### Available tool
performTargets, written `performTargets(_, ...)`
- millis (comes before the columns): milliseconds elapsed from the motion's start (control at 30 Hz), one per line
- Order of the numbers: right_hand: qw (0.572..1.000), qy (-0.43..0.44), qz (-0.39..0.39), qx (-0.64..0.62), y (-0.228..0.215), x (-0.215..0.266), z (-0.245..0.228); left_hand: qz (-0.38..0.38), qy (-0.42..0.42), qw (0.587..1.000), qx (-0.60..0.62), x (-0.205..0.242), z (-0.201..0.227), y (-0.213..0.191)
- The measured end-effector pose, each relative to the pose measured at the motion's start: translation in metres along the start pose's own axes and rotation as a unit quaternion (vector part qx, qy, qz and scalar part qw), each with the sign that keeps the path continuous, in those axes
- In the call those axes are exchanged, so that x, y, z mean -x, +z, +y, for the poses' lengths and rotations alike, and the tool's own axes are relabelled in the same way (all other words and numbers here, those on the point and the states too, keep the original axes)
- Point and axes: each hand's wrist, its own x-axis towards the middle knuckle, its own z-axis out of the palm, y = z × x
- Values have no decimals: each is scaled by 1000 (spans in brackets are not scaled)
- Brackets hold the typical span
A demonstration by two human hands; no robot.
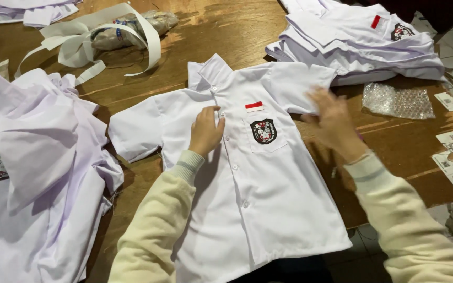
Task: Smoothing and folding white school shirts on a wooden work table
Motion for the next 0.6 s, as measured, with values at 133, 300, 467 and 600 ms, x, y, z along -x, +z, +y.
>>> performTargets(133,952,-2,-300,-68,51,-6,-50,-86,-2,990,-113,37,27,-19)
performTargets(300,930,71,-357,54,91,12,-27,-120,-5,982,-145,50,21,-19)
performTargets(467,952,102,-251,143,109,19,-19,-138,-9,987,-78,38,-10,-11)
performTargets(600,930,26,-364,39,51,-5,-54,-184,7,981,-53,80,-13,-56)
